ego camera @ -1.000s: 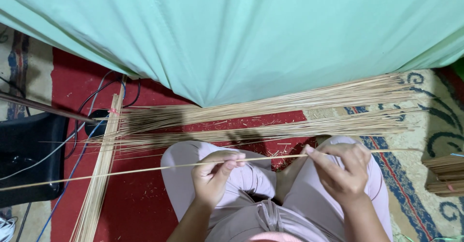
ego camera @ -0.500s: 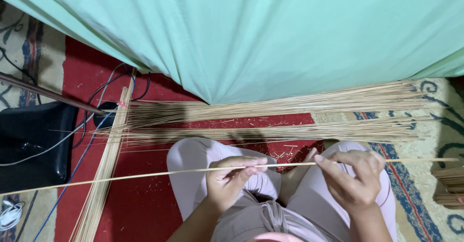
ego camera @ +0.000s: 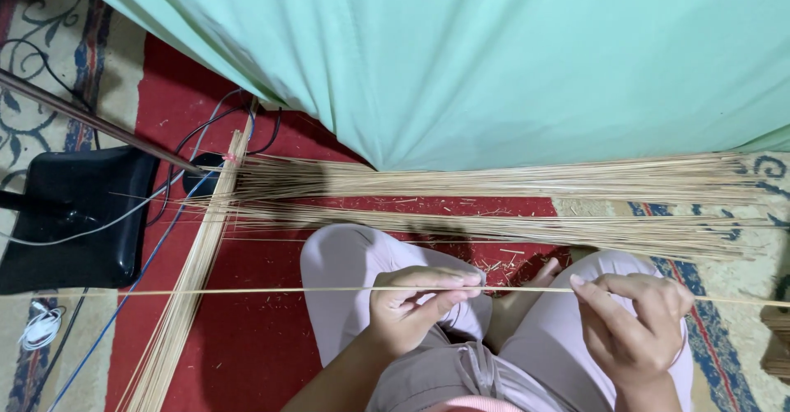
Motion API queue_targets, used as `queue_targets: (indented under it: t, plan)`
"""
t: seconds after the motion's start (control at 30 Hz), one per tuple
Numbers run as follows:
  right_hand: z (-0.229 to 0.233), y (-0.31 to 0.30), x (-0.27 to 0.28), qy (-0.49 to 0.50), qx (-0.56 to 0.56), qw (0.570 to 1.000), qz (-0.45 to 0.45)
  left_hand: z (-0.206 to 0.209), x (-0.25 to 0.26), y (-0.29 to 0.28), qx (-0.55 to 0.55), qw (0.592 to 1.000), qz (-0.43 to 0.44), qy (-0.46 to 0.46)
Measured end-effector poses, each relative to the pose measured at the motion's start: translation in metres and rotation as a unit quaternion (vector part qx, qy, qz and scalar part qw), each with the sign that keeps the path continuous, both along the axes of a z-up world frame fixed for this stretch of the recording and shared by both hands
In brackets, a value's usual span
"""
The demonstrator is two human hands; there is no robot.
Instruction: Sort thin wooden sticks and organize them into bundles while sitting on the floor
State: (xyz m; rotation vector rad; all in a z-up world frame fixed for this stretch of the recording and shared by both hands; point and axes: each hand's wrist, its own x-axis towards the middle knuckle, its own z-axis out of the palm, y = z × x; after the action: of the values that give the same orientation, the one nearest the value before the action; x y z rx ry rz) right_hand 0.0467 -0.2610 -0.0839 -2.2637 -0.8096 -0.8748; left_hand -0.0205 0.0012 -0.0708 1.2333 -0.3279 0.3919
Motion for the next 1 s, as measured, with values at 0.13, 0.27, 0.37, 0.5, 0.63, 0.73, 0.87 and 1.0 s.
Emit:
queue_targets:
  t: [0.13,0.27,0.37,0.5,0.63,0.73,0.87,1.0]
  plan:
    - [0.004,0.004,-0.002,0.003,0.011,1.000,0.009,0.011,0.001,0.001,0.047,0.998,0.035,-0.019]
    - [0.006,0.000,-0.006,0.006,0.021,1.000,0.020,0.008,0.001,0.001,0.038,0.998,0.035,-0.030]
    - [0.007,-0.004,-0.011,0.051,0.047,0.997,0.044,0.008,0.000,0.003,0.038,0.998,0.036,-0.037]
    - [0.013,0.002,-0.014,0.026,0.056,0.998,0.027,0.009,-0.003,0.005,0.036,0.999,0.026,-0.023]
    - [0.021,0.007,-0.014,0.015,0.044,0.999,0.022,0.006,0.000,0.005,0.046,0.998,0.007,-0.031]
    - [0.023,0.018,-0.011,0.038,0.052,0.997,0.051,0.016,0.004,-0.005,0.095,0.995,-0.016,0.017]
    - [0.036,0.034,-0.017,0.047,0.044,0.995,0.078,0.024,0.009,-0.021,0.133,0.991,-0.009,-0.009]
    - [0.040,0.041,-0.020,0.043,0.041,0.994,0.094,0.029,0.008,-0.023,0.148,0.989,0.002,-0.011]
